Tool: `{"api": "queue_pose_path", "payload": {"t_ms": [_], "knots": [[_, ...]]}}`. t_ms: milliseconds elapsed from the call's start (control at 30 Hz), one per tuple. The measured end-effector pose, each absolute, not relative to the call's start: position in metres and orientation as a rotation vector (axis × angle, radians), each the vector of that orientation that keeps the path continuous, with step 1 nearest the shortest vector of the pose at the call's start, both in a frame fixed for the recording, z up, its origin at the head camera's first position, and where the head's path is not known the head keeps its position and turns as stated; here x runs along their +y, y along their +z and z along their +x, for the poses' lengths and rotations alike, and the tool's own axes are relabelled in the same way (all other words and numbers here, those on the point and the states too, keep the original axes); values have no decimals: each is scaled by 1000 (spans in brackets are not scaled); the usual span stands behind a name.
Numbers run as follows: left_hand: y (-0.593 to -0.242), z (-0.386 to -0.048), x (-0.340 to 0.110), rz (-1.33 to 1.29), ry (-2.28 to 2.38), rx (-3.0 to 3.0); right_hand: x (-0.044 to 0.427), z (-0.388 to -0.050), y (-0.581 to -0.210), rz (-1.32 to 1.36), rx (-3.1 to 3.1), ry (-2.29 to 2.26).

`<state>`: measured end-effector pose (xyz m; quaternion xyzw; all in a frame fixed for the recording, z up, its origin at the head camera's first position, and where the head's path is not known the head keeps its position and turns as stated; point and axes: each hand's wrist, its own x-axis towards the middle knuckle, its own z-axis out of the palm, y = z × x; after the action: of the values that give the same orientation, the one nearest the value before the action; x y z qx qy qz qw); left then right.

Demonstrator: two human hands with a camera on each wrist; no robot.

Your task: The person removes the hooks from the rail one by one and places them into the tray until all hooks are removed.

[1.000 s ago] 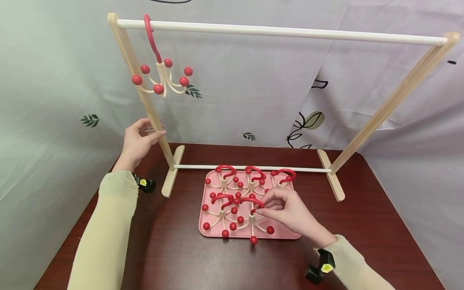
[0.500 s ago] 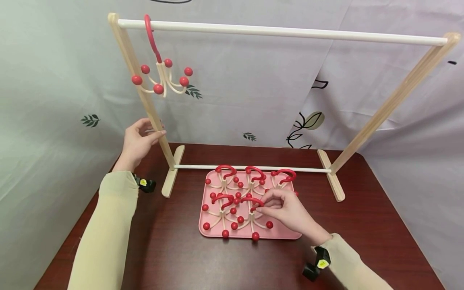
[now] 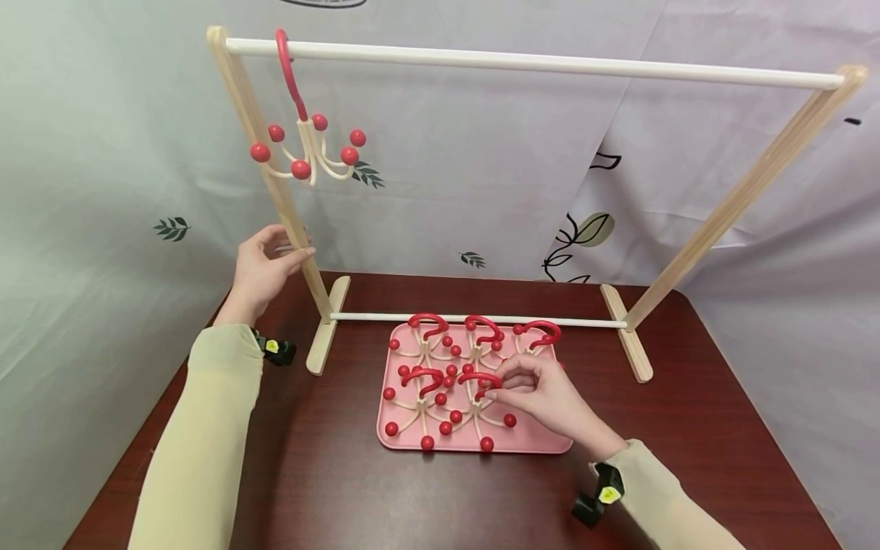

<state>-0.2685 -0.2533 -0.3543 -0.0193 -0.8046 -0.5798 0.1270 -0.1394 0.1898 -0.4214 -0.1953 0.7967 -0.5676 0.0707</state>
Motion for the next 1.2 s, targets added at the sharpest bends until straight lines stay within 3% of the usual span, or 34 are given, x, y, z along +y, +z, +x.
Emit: {"api": "queue_pose_path", "payload": {"t_ms": [400,833,1200], "knots": [[-353,-269,-255,-59,-1684,-2338,180,-149,-363,-736,2410,-1898],[-359,-269,-257,-58,-1693,-2343,136,-179,-293,-1054,2350,-2054],[-355,-269,-256,-60,-1679,-2354,90,-200,-216,-1165,2232,-2249]]}}
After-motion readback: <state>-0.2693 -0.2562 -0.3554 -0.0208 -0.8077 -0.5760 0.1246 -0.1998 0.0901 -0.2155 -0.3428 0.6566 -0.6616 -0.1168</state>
